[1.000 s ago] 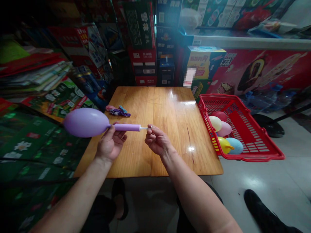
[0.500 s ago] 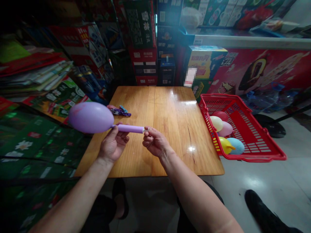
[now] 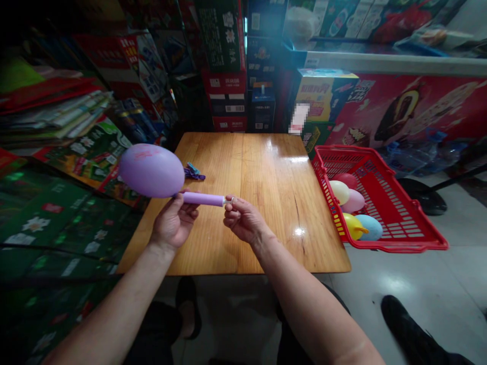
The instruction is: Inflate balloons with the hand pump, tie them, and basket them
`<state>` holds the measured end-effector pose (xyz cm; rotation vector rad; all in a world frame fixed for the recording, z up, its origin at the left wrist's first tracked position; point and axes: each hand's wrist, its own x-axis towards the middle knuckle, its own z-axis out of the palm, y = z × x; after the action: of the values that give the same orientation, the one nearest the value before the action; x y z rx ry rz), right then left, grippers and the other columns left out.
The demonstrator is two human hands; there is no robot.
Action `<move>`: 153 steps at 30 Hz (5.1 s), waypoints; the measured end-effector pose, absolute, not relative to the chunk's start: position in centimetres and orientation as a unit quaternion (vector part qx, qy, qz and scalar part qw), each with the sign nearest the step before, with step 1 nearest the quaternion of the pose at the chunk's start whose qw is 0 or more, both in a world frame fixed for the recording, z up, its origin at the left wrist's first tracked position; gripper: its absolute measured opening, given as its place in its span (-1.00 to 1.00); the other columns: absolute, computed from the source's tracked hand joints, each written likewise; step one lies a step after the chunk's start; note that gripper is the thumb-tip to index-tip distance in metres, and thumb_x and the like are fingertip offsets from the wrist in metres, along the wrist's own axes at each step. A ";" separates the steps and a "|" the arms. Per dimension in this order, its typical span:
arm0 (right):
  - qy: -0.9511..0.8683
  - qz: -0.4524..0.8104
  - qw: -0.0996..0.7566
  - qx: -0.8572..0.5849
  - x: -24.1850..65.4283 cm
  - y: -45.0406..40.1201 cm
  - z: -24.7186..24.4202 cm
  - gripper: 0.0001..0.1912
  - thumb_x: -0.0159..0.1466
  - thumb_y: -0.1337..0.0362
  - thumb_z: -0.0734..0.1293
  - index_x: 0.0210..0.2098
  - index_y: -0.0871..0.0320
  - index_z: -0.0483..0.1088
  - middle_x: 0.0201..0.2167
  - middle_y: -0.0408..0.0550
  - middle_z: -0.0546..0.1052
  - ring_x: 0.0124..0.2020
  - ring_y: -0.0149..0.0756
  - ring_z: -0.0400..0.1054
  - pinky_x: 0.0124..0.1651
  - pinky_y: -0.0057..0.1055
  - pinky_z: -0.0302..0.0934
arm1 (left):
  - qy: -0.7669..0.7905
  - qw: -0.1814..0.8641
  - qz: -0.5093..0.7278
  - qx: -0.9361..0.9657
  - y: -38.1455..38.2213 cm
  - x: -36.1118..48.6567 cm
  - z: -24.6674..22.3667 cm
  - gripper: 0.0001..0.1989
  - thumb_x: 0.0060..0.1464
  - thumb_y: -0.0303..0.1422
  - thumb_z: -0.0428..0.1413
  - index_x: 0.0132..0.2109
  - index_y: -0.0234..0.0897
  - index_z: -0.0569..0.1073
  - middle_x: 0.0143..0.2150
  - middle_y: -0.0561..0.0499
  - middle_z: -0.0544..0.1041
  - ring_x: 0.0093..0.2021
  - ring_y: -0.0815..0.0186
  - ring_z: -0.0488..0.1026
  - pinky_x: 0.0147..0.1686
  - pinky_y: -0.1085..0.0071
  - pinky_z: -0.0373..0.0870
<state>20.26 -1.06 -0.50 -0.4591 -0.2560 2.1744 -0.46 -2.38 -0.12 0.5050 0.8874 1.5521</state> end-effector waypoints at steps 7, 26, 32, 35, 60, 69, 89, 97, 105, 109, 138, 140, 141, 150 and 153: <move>-0.077 0.852 0.490 -0.170 21.2 -0.7 0.7 -0.96 0.33 0.40 0.34 -0.21 0.19 0.42 -0.52 -0.25 0.42 -0.64 -0.60 0.07 -0.56 -0.66 0.07 | 0.376 0.553 0.714 0.206 -1.6 -1.8 0.8 -0.72 0.10 -0.25 0.29 -0.05 -0.24 0.58 -0.09 -0.16 0.63 -0.23 0.24 0.58 -0.47 0.50 0.32; -0.035 0.882 0.446 -0.148 19.6 -0.7 -0.4 -0.93 0.34 0.41 0.33 -0.18 0.18 0.40 -0.51 -0.24 0.41 -0.61 -0.58 0.13 -0.53 -0.63 0.14 | 0.373 0.595 0.680 0.212 -1.8 0.0 0.0 -0.72 0.10 -0.30 0.29 -0.03 -0.24 0.57 -0.07 -0.19 0.62 -0.20 0.26 0.56 -0.49 0.54 0.25; -0.042 0.861 0.485 -0.147 21.2 -0.4 0.4 -0.94 0.35 0.43 0.31 -0.21 0.19 0.41 -0.53 -0.25 0.40 -0.63 -0.59 0.10 -0.56 -0.65 0.09 | 0.367 0.559 0.716 0.199 -1.1 -2.0 0.4 -0.72 0.08 -0.27 0.30 -0.06 -0.25 0.58 -0.11 -0.18 0.64 -0.28 0.29 0.56 -0.51 0.53 0.25; -0.057 0.863 0.481 -0.145 19.9 -1.0 -0.2 -0.94 0.33 0.39 0.35 -0.19 0.17 0.41 -0.52 -0.24 0.42 -0.62 -0.58 0.10 -0.54 -0.62 0.12 | 0.357 0.583 0.699 0.208 -1.6 -0.8 0.2 -0.71 0.12 -0.27 0.28 -0.01 -0.22 0.57 -0.04 -0.16 0.62 -0.22 0.29 0.56 -0.50 0.53 0.26; -0.101 0.854 0.479 -0.176 20.9 -1.0 0.0 -0.91 0.31 0.38 0.37 -0.18 0.18 0.42 -0.51 -0.22 0.44 -0.62 -0.57 0.10 -0.54 -0.63 0.11 | 0.345 0.604 0.686 0.214 -1.7 -0.8 -0.1 -0.74 0.13 -0.29 0.28 -0.03 -0.20 0.57 -0.03 -0.16 0.61 -0.19 0.29 0.55 -0.47 0.54 0.30; -0.113 0.848 0.477 -0.203 22.4 -0.6 0.7 -0.92 0.29 0.38 0.37 -0.21 0.17 0.41 -0.53 -0.25 0.42 -0.63 -0.58 0.09 -0.55 -0.62 0.07 | 0.355 0.590 0.696 0.206 -1.5 -1.6 0.4 -0.76 0.11 -0.31 0.28 -0.07 -0.25 0.58 -0.09 -0.17 0.63 -0.23 0.29 0.56 -0.46 0.53 0.31; -0.167 0.855 0.434 -0.228 18.9 -2.9 0.1 -0.75 0.20 0.28 0.46 -0.15 0.17 0.44 -0.47 -0.17 0.46 -0.60 -0.54 0.10 -0.54 -0.57 0.05 | 0.370 0.615 0.666 0.203 -3.2 -2.2 -0.3 -0.76 0.14 -0.30 0.26 -0.05 -0.26 0.57 -0.05 -0.18 0.61 -0.23 0.32 0.54 -0.35 0.48 0.43; -0.461 0.597 0.462 -0.467 16.9 -3.4 -0.4 -0.75 0.21 0.11 0.44 -0.20 0.11 0.48 -0.41 -0.13 0.47 -0.45 -0.39 0.30 -0.48 -0.50 0.14 | 0.393 0.619 0.651 0.195 -4.3 -2.6 -0.6 -0.76 0.11 -0.33 0.28 -0.07 -0.26 0.58 -0.09 -0.13 0.63 -0.22 0.32 0.57 -0.33 0.48 0.45; -0.582 0.535 0.403 -0.461 14.7 -4.1 -0.6 -0.74 0.25 0.07 0.41 -0.24 0.14 0.53 -0.51 -0.14 0.43 -0.51 -0.38 0.24 -0.49 -0.45 0.05 | 0.374 0.594 0.692 0.165 -4.4 -4.9 0.1 -0.90 0.12 -0.40 0.24 -0.20 -0.32 0.57 -0.10 -0.12 0.64 -0.03 0.18 0.58 -0.01 0.26 0.50; -0.593 0.515 0.393 -0.478 14.5 -3.9 -0.9 -0.74 0.27 0.06 0.38 -0.30 0.13 0.51 -0.53 -0.14 0.42 -0.52 -0.37 0.23 -0.49 -0.44 0.04 | 0.381 0.574 0.718 0.094 -4.0 -7.5 0.7 -0.93 0.21 -0.40 0.16 -0.21 -0.28 0.54 -0.14 -0.06 0.65 -0.09 0.24 0.60 -0.19 0.36 0.53; -0.687 0.170 0.362 -0.607 9.6 -1.2 -2.7 -0.67 0.20 0.22 0.34 -0.08 0.23 0.49 -0.08 0.16 0.52 -0.03 -0.08 0.36 0.09 -0.20 0.19 | 0.320 0.628 0.703 0.096 -7.5 -12.2 1.4 -0.88 0.08 -0.46 0.27 -0.22 -0.37 0.52 -0.17 -0.14 0.63 -0.13 0.25 0.61 -0.30 0.48 0.47; -0.670 0.275 0.358 -0.589 8.6 -3.9 -0.9 -0.77 0.22 0.21 0.32 -0.24 0.19 0.54 -0.27 0.05 0.57 -0.21 -0.17 0.42 -0.07 -0.26 0.25 | 0.311 0.636 0.699 0.103 -8.5 -11.6 2.0 -0.88 0.08 -0.45 0.27 -0.22 -0.37 0.52 -0.16 -0.14 0.63 -0.11 0.24 0.60 -0.24 0.44 0.48; -0.653 0.341 0.354 -0.576 8.1 -5.3 0.0 -0.78 0.23 0.20 0.31 -0.31 0.19 0.54 -0.36 0.00 0.56 -0.30 -0.22 0.42 -0.15 -0.30 0.25 | 0.306 0.641 0.696 0.108 -9.2 -11.3 2.3 -0.89 0.08 -0.45 0.27 -0.22 -0.36 0.52 -0.14 -0.14 0.63 -0.08 0.23 0.60 -0.20 0.42 0.49; -0.425 0.744 0.375 -0.354 3.9 -18.8 6.1 -0.53 0.16 -0.11 0.44 -0.32 0.23 0.47 -0.44 -0.08 0.52 -0.50 -0.46 0.33 -0.45 -0.53 0.17 | 0.348 0.607 0.699 0.144 -21.0 -6.6 4.5 -0.68 -0.06 -0.35 0.37 -0.13 -0.38 0.60 -0.16 -0.13 0.62 -0.34 0.35 0.54 -0.45 0.51 0.39; -0.401 0.761 0.372 -0.350 3.7 -21.8 6.8 -0.51 0.12 -0.11 0.48 -0.41 0.23 0.40 -0.56 -0.18 0.42 -0.59 -0.52 0.24 -0.52 -0.55 0.11 | 0.349 0.604 0.698 0.160 -24.7 -5.6 4.7 -0.62 -0.05 -0.31 0.37 -0.07 -0.36 0.60 -0.33 -0.02 0.59 -0.50 0.47 0.42 -0.58 0.58 0.26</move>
<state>3.66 -21.82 6.83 -0.8969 -1.0277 1.9498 -5.64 -24.69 4.69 0.3710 0.8079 1.6160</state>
